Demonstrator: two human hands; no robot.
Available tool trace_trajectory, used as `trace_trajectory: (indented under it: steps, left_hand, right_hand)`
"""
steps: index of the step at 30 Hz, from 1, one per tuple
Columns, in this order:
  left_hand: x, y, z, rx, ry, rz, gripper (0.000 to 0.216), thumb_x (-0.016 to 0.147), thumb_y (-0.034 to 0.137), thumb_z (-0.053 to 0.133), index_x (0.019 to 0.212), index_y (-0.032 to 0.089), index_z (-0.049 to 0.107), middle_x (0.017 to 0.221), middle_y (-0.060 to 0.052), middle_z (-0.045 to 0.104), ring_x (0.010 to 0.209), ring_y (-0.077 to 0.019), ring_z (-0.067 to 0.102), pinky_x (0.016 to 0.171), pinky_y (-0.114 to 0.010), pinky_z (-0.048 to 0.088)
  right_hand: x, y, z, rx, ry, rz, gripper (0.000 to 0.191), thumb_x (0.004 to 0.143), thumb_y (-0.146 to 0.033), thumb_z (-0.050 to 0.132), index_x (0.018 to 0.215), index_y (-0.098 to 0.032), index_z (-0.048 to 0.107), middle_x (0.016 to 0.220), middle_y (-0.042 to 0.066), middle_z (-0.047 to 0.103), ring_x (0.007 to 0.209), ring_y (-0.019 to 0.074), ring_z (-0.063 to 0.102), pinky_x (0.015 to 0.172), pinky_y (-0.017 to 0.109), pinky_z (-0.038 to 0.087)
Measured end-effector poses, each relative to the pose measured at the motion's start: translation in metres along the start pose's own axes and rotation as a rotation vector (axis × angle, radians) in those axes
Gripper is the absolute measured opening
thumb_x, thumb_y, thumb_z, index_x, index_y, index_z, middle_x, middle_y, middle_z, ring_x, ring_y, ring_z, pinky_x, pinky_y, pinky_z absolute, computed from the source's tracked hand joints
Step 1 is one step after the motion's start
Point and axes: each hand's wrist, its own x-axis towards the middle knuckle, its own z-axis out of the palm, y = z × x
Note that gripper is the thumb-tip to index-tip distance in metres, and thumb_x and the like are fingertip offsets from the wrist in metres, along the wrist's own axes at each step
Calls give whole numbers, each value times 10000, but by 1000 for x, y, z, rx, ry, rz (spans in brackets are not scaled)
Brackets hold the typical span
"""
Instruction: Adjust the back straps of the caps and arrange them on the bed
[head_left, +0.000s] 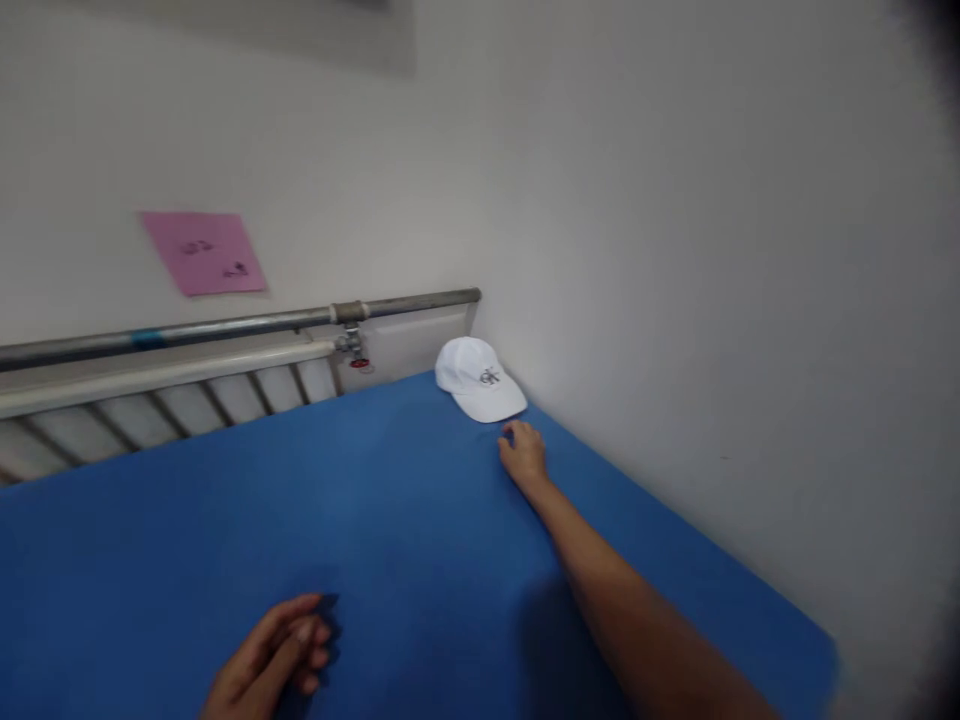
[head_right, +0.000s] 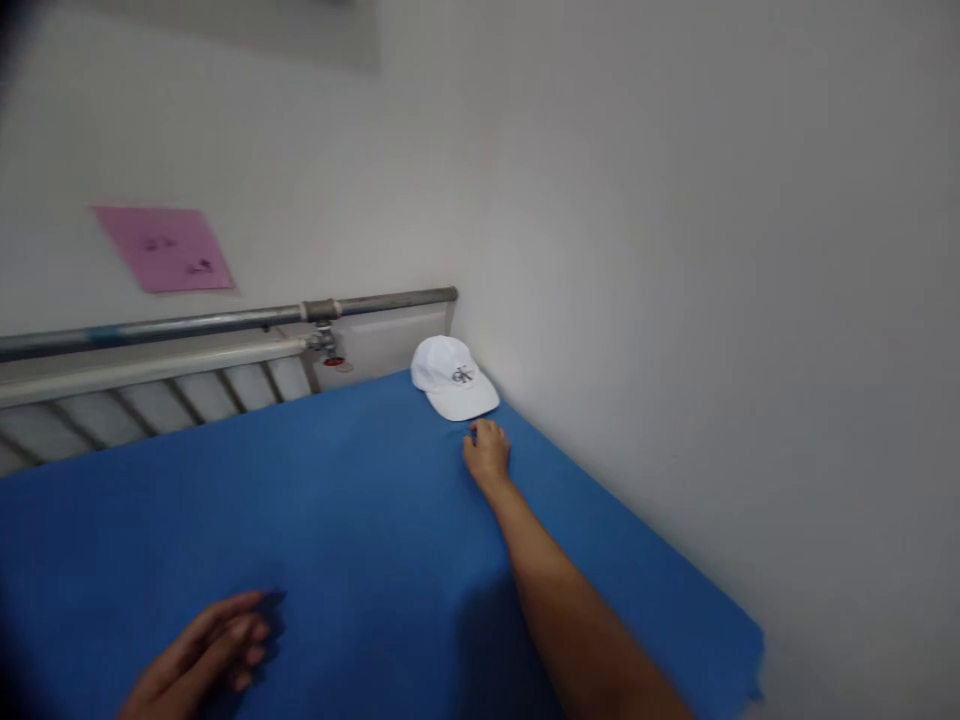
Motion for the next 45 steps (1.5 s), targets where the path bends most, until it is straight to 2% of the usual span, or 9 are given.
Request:
trace_trajectory:
  steps: [6, 10, 14, 17, 20, 31, 37, 41, 45]
  left_hand:
    - [-8, 15, 17, -254, -24, 137, 340, 589, 331, 785, 835, 134, 659, 655, -48, 666, 536, -145, 605, 459, -232, 476]
    - [1, 18, -11, -337, 218, 179, 253, 608, 244, 750, 803, 122, 644, 618, -45, 641, 482, -144, 582, 406, -232, 457]
    - [-13, 21, -69, -502, 621, 291, 182, 737, 280, 662, 831, 153, 571, 713, -24, 604, 571, -108, 598, 496, -209, 497]
    - [-28, 17, -118, -615, 947, 340, 177, 784, 306, 619, 809, 177, 501, 736, 4, 548, 594, -93, 589, 520, -193, 496]
    - [-39, 12, -152, -676, 1132, 366, 186, 815, 332, 588, 804, 168, 502, 786, -13, 556, 633, -102, 602, 534, -203, 506]
    - [-35, 12, -174, -688, 1267, 404, 131, 796, 297, 591, 807, 174, 548, 814, -32, 586, 777, -175, 645, 521, -249, 548]
    - [-34, 26, -154, -762, 1052, 513, 107, 720, 178, 638, 680, 156, 541, 724, 13, 576, 727, -126, 604, 687, -309, 595]
    - [-38, 33, -120, -786, 677, 509, 118, 650, 166, 711, 732, 136, 632, 813, -31, 672, 753, -168, 640, 732, -387, 598]
    - [-46, 28, -89, -704, 187, 378, 194, 663, 205, 770, 845, 167, 714, 934, -50, 721, 829, -204, 667, 725, -341, 595]
  right_hand:
    - [-62, -46, 0, 277, -177, -329, 140, 723, -279, 447, 701, -210, 566, 798, 102, 642, 802, 260, 592, 791, 418, 461]
    - [-116, -88, 15, 429, -352, -621, 257, 772, -409, 425, 725, -226, 599, 852, 105, 669, 794, 263, 631, 759, 437, 499]
    - [-160, -116, 9, 451, -476, -794, 286, 806, -395, 422, 766, -220, 645, 977, 121, 693, 953, 277, 650, 827, 444, 513]
    - [-169, -123, 5, 433, -493, -828, 296, 817, -385, 413, 770, -222, 655, 981, 120, 697, 966, 274, 656, 836, 447, 521]
    - [-167, -122, 8, 430, -498, -819, 302, 814, -390, 411, 742, -225, 653, 973, 126, 698, 947, 280, 663, 816, 452, 534]
    - [-168, -121, 7, 469, -516, -805, 244, 803, -367, 458, 748, -251, 665, 964, 114, 697, 980, 289, 652, 844, 465, 527]
    - [-171, -125, 3, 513, -517, -775, 201, 800, -324, 472, 742, -239, 645, 945, 108, 685, 962, 270, 648, 845, 460, 520]
    - [-171, -129, -7, 674, -582, -655, 148, 785, -269, 487, 703, -221, 600, 860, 77, 660, 888, 228, 638, 814, 399, 517]
    - [-160, -127, -18, 976, -778, -236, 191, 768, -319, 566, 914, -216, 635, 912, 72, 667, 811, 191, 637, 732, 336, 527]
